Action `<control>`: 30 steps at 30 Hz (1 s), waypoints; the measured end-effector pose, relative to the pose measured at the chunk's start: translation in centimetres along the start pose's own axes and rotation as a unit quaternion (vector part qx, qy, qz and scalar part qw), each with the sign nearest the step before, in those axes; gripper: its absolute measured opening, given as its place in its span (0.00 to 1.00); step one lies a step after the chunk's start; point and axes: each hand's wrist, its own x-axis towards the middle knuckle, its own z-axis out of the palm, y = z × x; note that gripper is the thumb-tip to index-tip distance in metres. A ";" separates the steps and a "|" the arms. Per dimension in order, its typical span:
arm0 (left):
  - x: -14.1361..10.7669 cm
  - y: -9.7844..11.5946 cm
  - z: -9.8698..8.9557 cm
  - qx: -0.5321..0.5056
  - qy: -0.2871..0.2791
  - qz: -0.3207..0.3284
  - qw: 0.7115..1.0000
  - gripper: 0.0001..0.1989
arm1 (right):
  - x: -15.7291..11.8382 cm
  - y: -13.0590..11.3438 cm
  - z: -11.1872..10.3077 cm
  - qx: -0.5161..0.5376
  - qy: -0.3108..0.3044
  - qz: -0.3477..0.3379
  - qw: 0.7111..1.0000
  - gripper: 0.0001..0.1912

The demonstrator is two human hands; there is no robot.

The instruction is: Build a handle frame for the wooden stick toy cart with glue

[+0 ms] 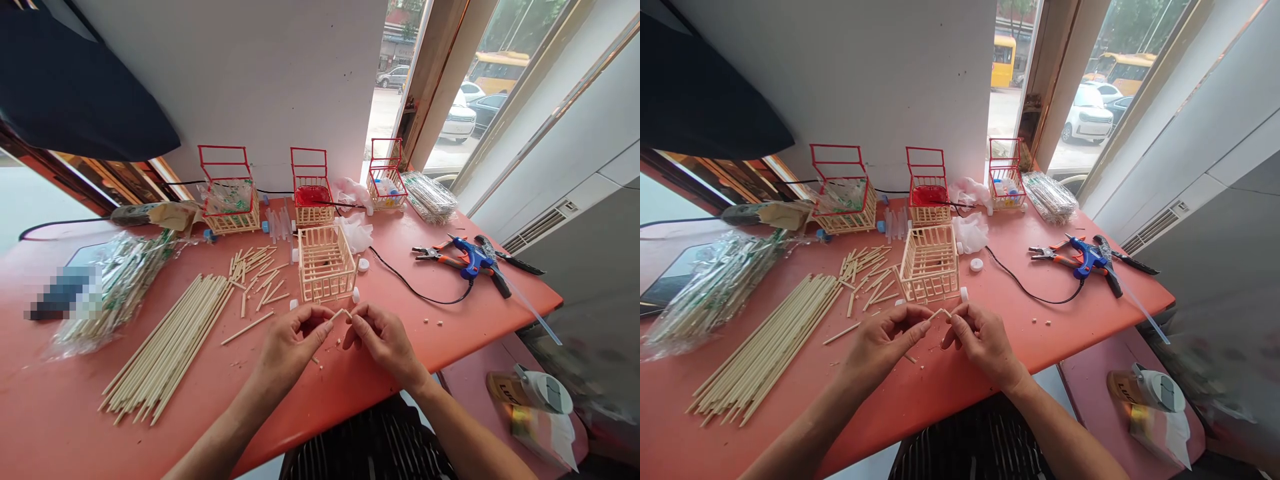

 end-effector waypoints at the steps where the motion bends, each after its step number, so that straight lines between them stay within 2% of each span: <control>1: 0.0 0.0 0.1 -0.001 0.005 0.003 1.000 0.10 | 0.0 0.0 0.0 0.006 -0.006 0.004 1.000 0.15; 8: 0.0 -0.1 0.4 0.006 0.033 0.033 0.999 0.09 | 0.3 0.0 0.0 0.038 -0.031 0.024 0.998 0.17; 30: -0.4 0.0 0.8 0.033 0.039 0.038 0.998 0.09 | 0.1 -0.3 0.1 0.031 -0.048 0.016 0.998 0.18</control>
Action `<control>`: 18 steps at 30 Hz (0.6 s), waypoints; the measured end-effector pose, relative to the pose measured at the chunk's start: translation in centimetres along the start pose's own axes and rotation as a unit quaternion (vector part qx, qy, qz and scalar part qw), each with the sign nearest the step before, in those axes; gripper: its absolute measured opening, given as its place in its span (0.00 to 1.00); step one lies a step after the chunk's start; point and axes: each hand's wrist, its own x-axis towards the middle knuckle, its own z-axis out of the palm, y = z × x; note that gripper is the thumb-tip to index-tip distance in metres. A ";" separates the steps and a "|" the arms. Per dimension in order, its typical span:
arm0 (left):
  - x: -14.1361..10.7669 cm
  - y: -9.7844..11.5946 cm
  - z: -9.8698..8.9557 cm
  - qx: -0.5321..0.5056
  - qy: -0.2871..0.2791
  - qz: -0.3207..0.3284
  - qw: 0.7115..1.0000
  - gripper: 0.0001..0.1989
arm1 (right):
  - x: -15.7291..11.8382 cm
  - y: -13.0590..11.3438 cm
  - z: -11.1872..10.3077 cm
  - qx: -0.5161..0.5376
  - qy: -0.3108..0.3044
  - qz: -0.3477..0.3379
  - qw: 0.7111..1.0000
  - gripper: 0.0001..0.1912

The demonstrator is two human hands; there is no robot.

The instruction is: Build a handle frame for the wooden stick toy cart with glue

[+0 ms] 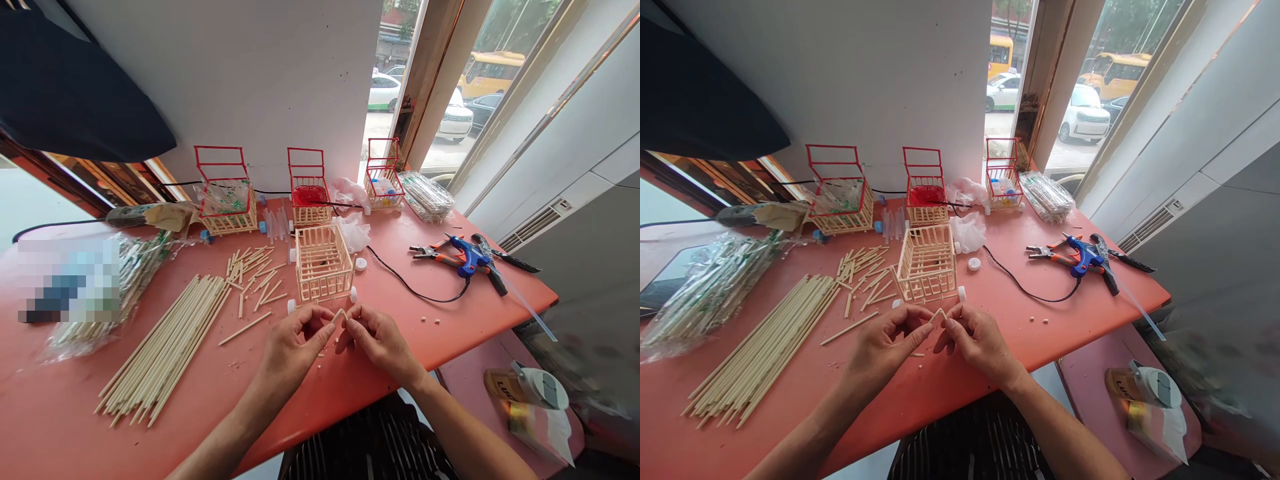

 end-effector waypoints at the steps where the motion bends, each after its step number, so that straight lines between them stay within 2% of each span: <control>1: 0.0 0.0 0.0 0.000 0.000 -0.001 1.000 0.09 | 0.0 0.0 0.0 0.000 0.000 -0.001 1.000 0.18; 18: 0.0 0.7 -0.4 0.002 -0.014 -0.004 1.000 0.08 | 0.0 0.1 0.0 -0.010 0.011 -0.014 1.000 0.16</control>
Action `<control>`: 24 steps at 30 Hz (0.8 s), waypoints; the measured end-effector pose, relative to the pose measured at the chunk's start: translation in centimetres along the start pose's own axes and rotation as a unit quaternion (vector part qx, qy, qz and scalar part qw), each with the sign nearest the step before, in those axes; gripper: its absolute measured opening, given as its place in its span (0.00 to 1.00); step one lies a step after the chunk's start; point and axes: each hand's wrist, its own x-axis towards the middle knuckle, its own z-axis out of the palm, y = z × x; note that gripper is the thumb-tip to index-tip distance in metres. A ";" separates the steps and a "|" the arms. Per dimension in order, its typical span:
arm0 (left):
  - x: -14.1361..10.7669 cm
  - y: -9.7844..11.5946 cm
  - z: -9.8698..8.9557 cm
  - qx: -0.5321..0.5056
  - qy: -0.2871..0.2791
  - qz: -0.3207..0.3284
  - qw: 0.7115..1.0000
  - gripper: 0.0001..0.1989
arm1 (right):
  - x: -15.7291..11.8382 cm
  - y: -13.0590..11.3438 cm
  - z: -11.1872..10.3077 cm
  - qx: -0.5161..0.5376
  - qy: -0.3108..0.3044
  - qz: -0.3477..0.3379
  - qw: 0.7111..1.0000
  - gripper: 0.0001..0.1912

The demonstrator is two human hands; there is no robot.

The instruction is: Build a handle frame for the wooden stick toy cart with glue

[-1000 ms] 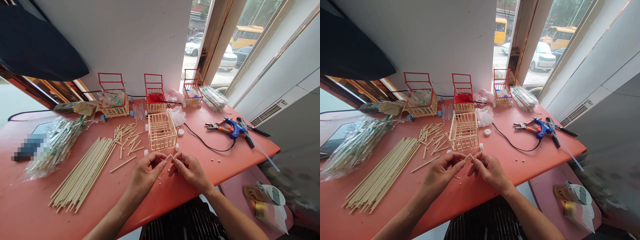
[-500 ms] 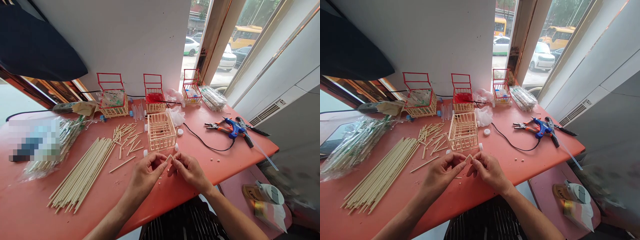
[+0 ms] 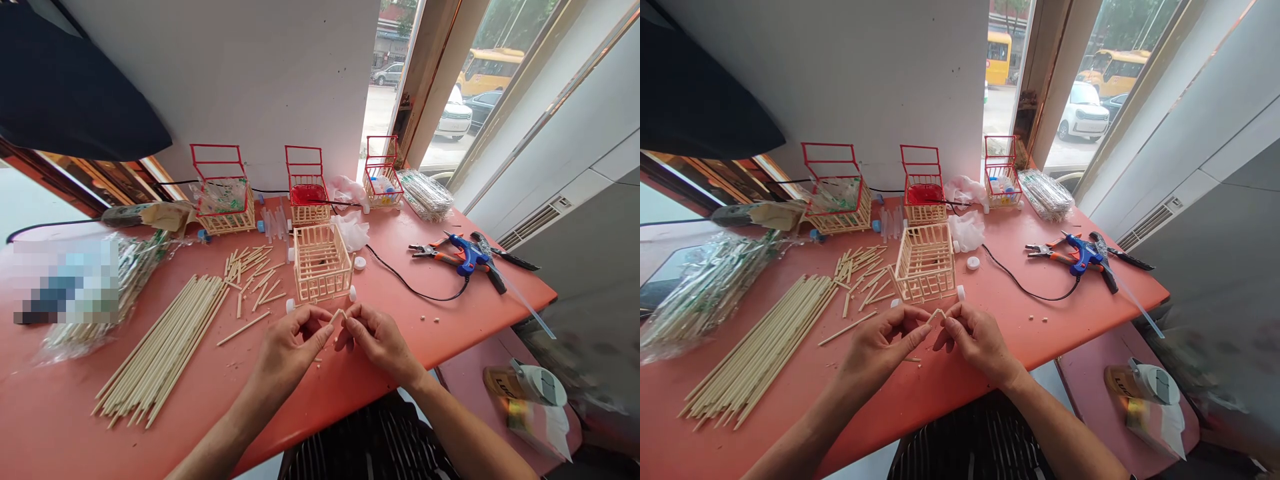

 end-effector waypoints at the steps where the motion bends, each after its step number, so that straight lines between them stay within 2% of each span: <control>1: 0.0 0.0 0.0 -0.001 0.000 0.000 1.000 0.08 | 0.0 0.0 0.0 0.001 0.001 0.000 1.000 0.16; 14: 0.1 -0.1 -0.5 0.004 -0.024 -0.011 1.000 0.09 | 0.0 0.0 0.0 -0.027 0.010 -0.008 1.000 0.15; 24: 0.3 -0.3 -0.8 0.018 -0.025 0.023 0.999 0.09 | 0.0 0.3 -0.1 -0.022 0.011 0.000 1.000 0.13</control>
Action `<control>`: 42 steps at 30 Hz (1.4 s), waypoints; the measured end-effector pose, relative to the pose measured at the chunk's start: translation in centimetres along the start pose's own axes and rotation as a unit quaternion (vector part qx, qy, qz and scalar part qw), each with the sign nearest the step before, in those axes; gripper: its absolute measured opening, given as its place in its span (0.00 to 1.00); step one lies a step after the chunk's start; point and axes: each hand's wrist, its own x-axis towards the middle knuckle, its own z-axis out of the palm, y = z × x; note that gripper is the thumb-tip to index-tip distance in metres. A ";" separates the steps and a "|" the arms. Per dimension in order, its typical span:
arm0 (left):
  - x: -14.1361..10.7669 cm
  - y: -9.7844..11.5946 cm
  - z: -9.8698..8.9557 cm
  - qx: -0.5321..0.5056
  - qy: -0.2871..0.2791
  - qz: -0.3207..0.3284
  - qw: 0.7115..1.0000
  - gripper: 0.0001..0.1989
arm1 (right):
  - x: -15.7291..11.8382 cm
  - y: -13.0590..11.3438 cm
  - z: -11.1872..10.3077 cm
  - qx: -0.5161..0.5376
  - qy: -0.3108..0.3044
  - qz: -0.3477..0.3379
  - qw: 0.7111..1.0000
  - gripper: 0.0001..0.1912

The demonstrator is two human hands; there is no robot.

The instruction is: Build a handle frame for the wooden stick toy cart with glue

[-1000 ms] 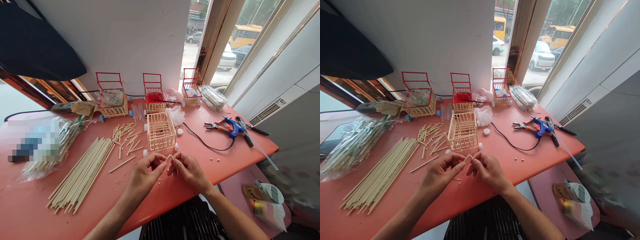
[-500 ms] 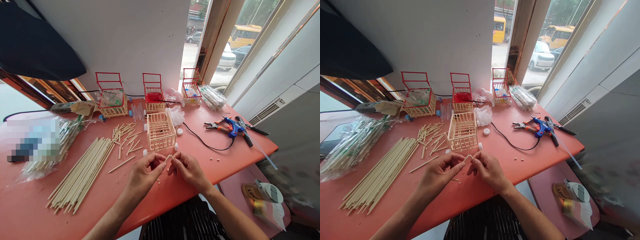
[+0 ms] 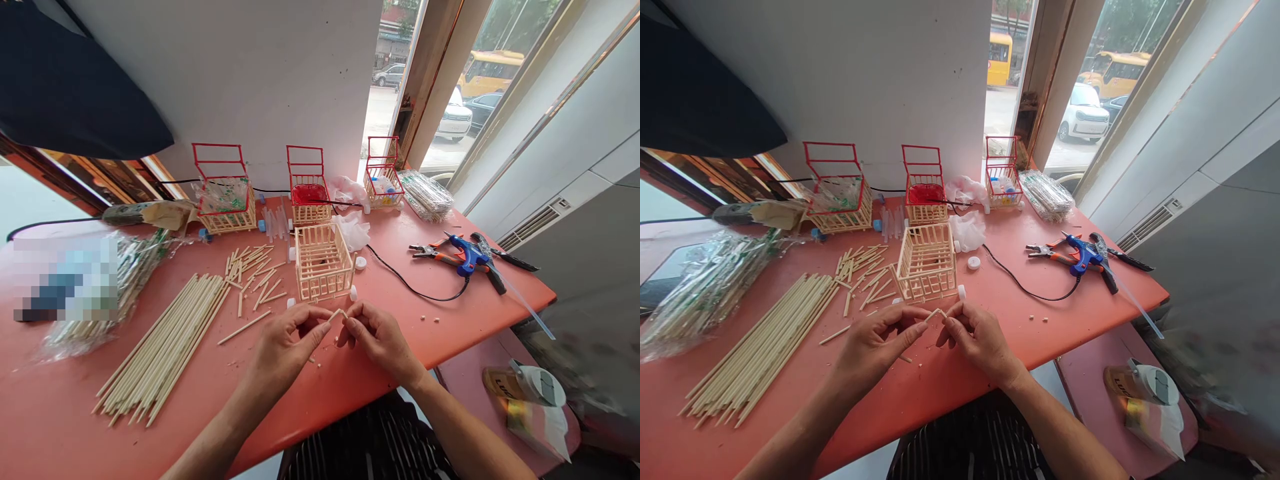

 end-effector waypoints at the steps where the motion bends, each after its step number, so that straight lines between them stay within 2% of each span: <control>1: 0.0 0.0 0.0 -0.001 0.000 0.001 1.000 0.10 | 0.0 0.0 0.0 0.000 0.000 -0.001 1.000 0.13; 13: 0.0 0.2 0.1 -0.002 -0.003 0.011 1.000 0.10 | -0.1 0.4 0.0 0.011 0.001 -0.001 1.000 0.12; 19: -0.1 0.5 0.0 0.017 0.015 0.040 0.999 0.08 | -0.1 0.3 0.1 0.010 -0.001 0.002 1.000 0.12; 26: -0.1 0.4 -0.1 0.019 0.009 0.055 0.998 0.08 | -0.2 0.1 -0.1 -0.001 -0.005 -0.005 1.000 0.11; 42: -0.1 0.5 -0.2 0.026 0.007 0.057 0.998 0.08 | -0.2 -0.3 -0.1 -0.034 0.013 -0.015 0.999 0.12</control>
